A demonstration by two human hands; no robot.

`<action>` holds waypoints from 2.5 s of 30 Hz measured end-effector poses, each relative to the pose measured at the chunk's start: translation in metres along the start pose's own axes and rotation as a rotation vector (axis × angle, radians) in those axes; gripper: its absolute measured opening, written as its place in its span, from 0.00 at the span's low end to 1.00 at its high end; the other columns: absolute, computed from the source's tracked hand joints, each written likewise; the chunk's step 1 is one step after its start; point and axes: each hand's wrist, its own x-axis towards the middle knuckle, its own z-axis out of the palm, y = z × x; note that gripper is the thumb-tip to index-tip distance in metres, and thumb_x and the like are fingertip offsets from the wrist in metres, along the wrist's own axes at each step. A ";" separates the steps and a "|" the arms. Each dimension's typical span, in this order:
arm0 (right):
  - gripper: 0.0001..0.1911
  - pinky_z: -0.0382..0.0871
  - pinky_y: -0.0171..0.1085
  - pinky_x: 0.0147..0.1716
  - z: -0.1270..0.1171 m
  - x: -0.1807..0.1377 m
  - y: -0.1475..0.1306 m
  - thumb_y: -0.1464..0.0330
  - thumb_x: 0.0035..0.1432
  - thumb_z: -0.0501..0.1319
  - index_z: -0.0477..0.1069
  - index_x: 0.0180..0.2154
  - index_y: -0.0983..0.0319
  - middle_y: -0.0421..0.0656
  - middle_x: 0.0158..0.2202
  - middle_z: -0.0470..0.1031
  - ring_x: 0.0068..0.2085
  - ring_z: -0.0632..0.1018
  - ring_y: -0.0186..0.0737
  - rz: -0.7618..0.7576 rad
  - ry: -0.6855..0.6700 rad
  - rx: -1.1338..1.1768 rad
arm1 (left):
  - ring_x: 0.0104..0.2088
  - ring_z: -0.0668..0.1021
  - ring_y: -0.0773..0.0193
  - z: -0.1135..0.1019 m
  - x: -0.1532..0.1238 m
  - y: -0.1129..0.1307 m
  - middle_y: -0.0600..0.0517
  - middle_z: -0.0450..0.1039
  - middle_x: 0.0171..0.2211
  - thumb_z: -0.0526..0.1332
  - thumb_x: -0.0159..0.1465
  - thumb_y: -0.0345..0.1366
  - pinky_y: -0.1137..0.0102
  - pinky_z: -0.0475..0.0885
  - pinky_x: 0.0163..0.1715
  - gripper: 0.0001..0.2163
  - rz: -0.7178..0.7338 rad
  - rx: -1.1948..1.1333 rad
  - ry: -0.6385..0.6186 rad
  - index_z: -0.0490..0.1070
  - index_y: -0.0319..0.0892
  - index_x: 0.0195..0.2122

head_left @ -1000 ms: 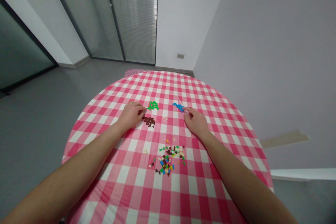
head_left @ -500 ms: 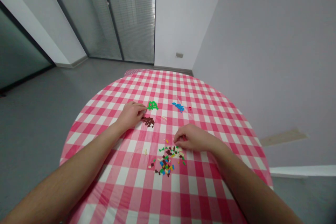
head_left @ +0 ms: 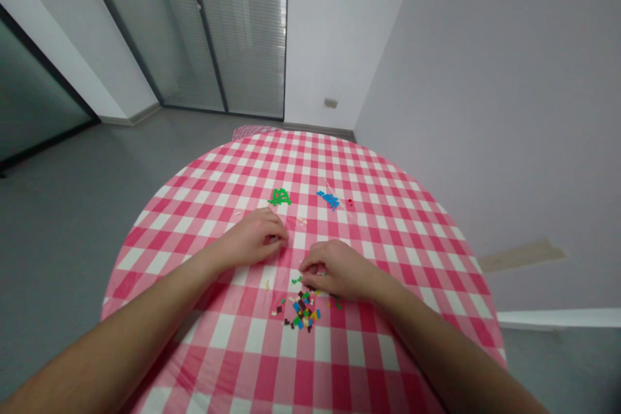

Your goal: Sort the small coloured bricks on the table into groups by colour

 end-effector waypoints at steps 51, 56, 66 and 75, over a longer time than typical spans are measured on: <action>0.06 0.62 0.33 0.33 0.004 0.004 0.002 0.71 0.56 0.62 0.79 0.36 0.61 0.42 0.33 0.78 0.34 0.75 0.37 0.050 0.084 -0.053 | 0.37 0.77 0.61 0.013 -0.004 0.021 0.52 0.78 0.30 0.69 0.59 0.30 0.68 0.67 0.42 0.02 0.029 -0.133 -0.223 0.79 0.43 0.29; 0.10 0.62 0.33 0.33 0.006 0.005 0.005 0.74 0.58 0.60 0.80 0.37 0.60 0.43 0.34 0.77 0.35 0.75 0.37 -0.047 0.060 -0.083 | 0.35 0.76 0.62 0.012 -0.003 0.024 0.53 0.78 0.28 0.69 0.59 0.33 0.68 0.68 0.40 0.04 0.003 -0.145 -0.227 0.78 0.43 0.28; 0.06 0.63 0.34 0.33 0.007 0.003 0.009 0.68 0.58 0.64 0.79 0.37 0.61 0.43 0.35 0.79 0.36 0.76 0.39 0.003 0.082 -0.107 | 0.36 0.78 0.61 0.022 -0.003 0.027 0.51 0.79 0.31 0.64 0.59 0.30 0.67 0.68 0.42 0.03 -0.052 -0.091 -0.163 0.79 0.41 0.31; 0.05 0.61 0.33 0.30 0.011 0.007 0.009 0.73 0.56 0.62 0.78 0.32 0.62 0.42 0.30 0.78 0.32 0.75 0.37 0.046 0.113 -0.113 | 0.34 0.78 0.62 0.026 -0.001 0.029 0.52 0.79 0.30 0.62 0.58 0.26 0.68 0.68 0.41 0.06 -0.039 -0.114 -0.148 0.78 0.41 0.29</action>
